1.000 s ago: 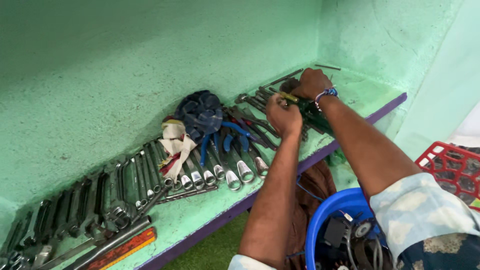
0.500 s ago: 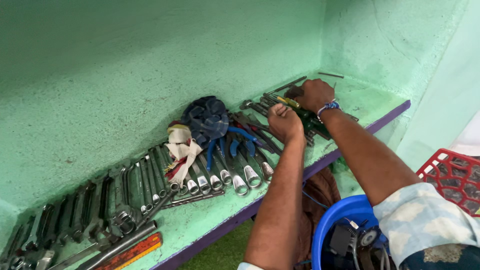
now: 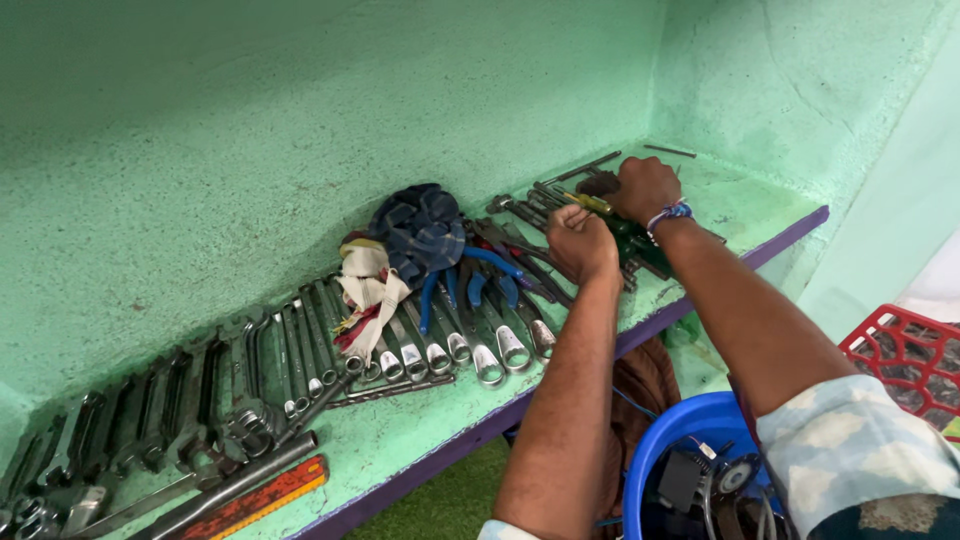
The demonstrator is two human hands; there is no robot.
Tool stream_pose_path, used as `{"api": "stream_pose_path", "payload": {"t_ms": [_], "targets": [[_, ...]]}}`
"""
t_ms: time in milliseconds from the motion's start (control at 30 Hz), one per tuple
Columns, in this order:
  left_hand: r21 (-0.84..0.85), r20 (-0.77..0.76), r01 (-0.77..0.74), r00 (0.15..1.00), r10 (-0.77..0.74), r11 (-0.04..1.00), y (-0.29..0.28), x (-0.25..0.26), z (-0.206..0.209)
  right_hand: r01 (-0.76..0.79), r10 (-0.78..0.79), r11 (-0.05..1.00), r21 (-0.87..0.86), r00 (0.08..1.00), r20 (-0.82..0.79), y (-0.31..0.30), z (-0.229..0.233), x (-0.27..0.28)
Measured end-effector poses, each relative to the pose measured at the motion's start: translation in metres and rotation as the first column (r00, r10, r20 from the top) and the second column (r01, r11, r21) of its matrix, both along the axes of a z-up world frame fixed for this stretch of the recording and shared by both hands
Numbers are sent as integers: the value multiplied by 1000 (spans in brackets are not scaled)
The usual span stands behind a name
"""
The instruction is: The person selects various mechanical components and tools from a shelf, assembles them into a blue bowl, and uses a hammer and a metal rod to adjust a part.
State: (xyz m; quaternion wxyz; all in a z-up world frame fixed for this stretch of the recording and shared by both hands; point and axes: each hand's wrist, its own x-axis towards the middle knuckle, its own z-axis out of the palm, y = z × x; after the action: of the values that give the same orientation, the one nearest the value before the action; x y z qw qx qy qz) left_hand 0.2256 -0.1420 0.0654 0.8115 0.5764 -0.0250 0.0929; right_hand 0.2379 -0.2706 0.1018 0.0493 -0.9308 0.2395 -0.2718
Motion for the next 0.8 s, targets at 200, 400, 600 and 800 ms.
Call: {"api": "stream_pose_path", "payload": {"t_ms": [200,400,600,800], "targets": [[-30,-34,25,999,-26,999,-2,1,1,-28,28,998,58,1000,8,-24,-9,6],[-55,-17,25,1000,-26,998,1,1,5,-101,73,972,211,987,141,-32,-12,0],[-58,-57,44,997,-47,997,2,4,6,-147,26,959,241,897,442,-21,5,-16],[-279,303,252,939,-164,926,-18,8,-3,-198,47,935,295,891,451,5,43,-62]]}}
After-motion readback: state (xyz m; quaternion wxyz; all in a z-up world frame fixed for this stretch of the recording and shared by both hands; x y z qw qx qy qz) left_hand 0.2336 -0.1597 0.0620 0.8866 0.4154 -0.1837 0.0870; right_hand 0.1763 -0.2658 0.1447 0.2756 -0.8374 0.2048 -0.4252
